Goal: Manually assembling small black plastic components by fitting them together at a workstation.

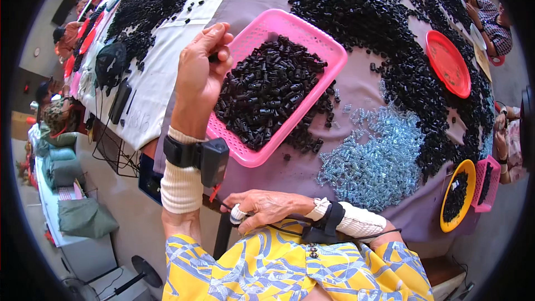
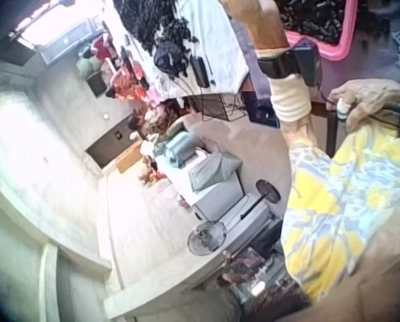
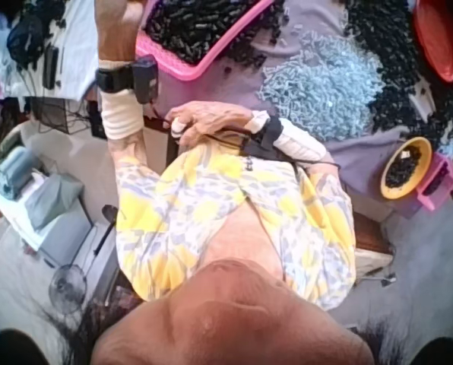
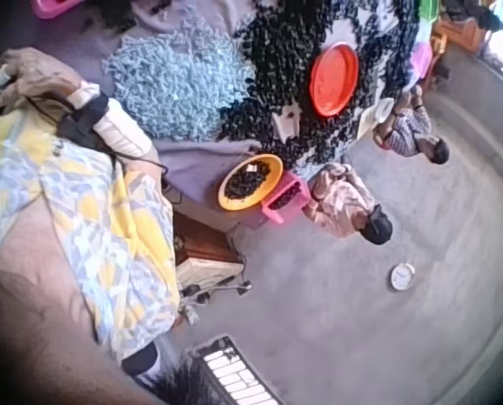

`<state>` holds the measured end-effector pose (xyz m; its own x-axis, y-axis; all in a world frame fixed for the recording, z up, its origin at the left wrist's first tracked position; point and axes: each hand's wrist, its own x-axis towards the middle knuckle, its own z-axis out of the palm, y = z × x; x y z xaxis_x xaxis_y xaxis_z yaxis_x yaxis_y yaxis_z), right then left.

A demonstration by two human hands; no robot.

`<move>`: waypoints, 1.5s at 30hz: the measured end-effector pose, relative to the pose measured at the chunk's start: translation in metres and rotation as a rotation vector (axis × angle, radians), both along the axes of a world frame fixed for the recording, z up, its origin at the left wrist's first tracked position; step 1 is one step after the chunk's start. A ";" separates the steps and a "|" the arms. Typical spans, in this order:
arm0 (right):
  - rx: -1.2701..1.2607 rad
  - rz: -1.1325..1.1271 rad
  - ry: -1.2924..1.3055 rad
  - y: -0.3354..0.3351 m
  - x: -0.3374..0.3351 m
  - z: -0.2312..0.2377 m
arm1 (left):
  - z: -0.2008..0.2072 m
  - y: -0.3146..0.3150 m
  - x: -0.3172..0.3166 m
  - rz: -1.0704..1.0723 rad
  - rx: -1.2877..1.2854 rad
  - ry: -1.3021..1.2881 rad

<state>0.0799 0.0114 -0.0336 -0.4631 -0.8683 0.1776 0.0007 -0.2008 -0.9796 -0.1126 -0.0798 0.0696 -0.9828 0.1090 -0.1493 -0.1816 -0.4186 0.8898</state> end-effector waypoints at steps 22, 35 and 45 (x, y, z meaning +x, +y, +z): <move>0.213 -0.061 -0.224 0.085 0.023 0.038 | -0.128 -0.157 -0.089 0.336 -0.514 -0.238; 0.243 -0.060 -0.219 0.075 0.011 0.029 | -0.147 -0.168 -0.101 0.241 -1.005 -0.115; 0.207 -0.080 -0.214 0.075 0.018 0.024 | -0.148 -0.182 -0.087 0.244 -0.867 -0.100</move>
<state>0.0982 0.0864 -0.0094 -0.5396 -0.8350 -0.1080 0.2032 -0.0047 -0.9791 -0.1994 -0.2620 -0.0786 -0.9420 -0.2907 -0.1675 -0.2686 0.3544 0.8957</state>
